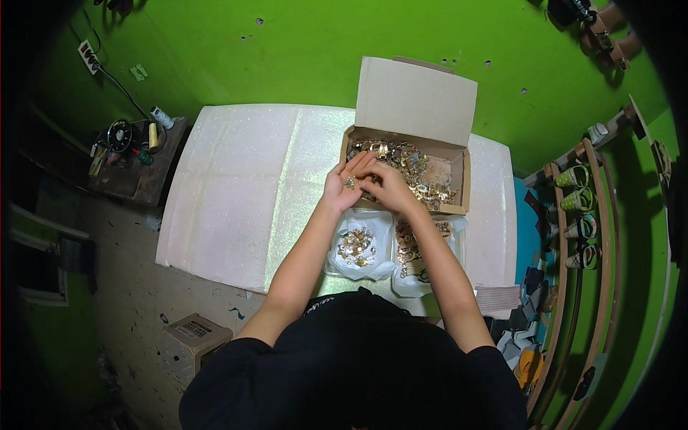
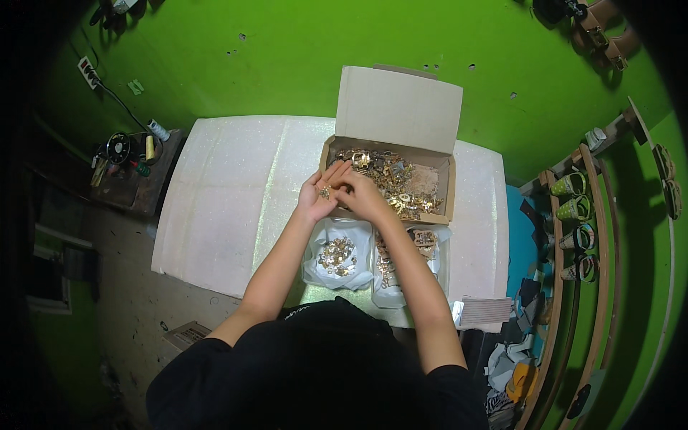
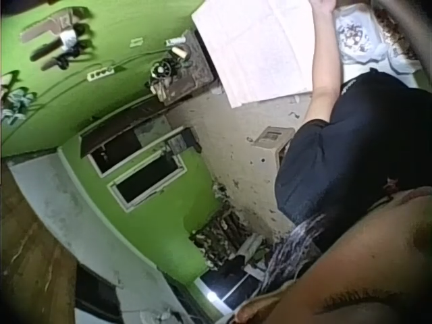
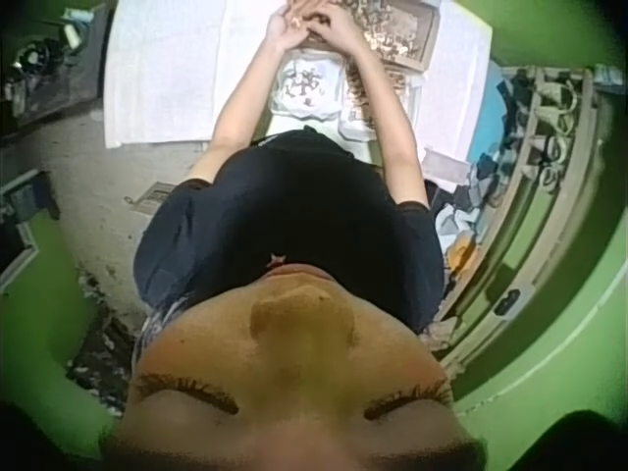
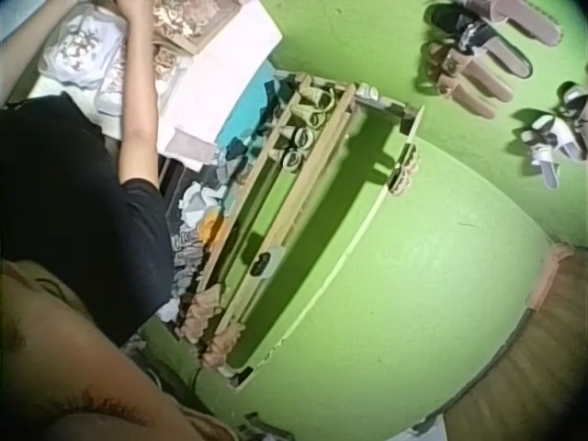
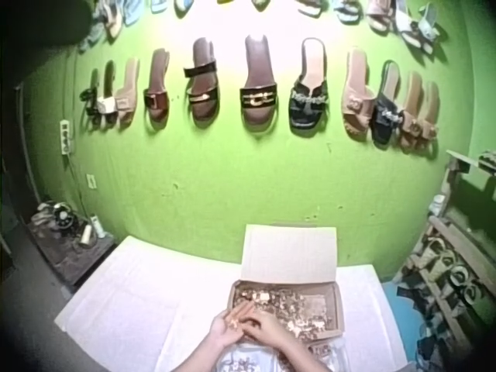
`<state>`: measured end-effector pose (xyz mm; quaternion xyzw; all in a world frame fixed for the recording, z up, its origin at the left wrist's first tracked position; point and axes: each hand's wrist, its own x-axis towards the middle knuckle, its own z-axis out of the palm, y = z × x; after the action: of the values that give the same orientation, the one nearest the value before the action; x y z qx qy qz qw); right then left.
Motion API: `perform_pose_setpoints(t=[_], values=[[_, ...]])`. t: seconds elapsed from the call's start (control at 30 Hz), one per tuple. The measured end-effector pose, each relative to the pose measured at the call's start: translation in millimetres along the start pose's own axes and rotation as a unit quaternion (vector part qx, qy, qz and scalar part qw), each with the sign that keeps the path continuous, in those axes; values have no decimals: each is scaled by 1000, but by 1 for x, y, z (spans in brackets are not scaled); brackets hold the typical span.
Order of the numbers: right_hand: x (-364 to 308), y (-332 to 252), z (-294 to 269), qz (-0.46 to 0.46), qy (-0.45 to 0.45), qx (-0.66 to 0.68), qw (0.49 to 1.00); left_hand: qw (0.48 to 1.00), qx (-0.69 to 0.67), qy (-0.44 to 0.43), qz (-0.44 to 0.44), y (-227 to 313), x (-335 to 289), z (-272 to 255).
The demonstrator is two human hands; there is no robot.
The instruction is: Sorting through a box of decorative shoe buckles and rings and placing them into bags.
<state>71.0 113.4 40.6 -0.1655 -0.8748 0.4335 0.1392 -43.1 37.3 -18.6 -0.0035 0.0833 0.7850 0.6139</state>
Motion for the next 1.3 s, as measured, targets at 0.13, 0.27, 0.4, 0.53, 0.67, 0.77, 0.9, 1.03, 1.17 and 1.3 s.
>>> perform_pose_setpoints(t=[0.13, 0.27, 0.4, 0.53, 0.67, 0.77, 0.9, 1.03, 1.17, 1.3], values=[[3, 2, 15, -69, 37, -69, 995, 998, 54, 32, 10, -4, 2, 8], [2, -5, 19, -42, 34, -134, 990, 997, 65, 25, 18, -3, 5, 5], [3, -3, 19, -39, 30, -151, 987, 995, 93, 24, 7, -7, 6, 8], [5, -2, 21, -65, 32, -126, 989, 994, 99, 34, 3, -7, 7, 5], [7, 5, 24, -102, 40, -103, 989, 993, 108, 50, -13, -7, 12, 5], [10, 10, 26, -95, 39, -94, 990, 988, 127, 85, -25, -6, 15, 10], [14, 13, 28, -102, 45, -88, 990, 975, 139, 169, -40, -4, 22, 11], [17, 19, 29, -130, 61, -106, 984, 976, 129, 165, -51, -3, 29, 3], [18, 18, 26, -146, 98, -50, 983, 975, 124, 180, -45, 0, 29, 8], [14, 30, 28, -11, 146, 0, 989, 970, 112, 210, -43, -1, 28, 16]])
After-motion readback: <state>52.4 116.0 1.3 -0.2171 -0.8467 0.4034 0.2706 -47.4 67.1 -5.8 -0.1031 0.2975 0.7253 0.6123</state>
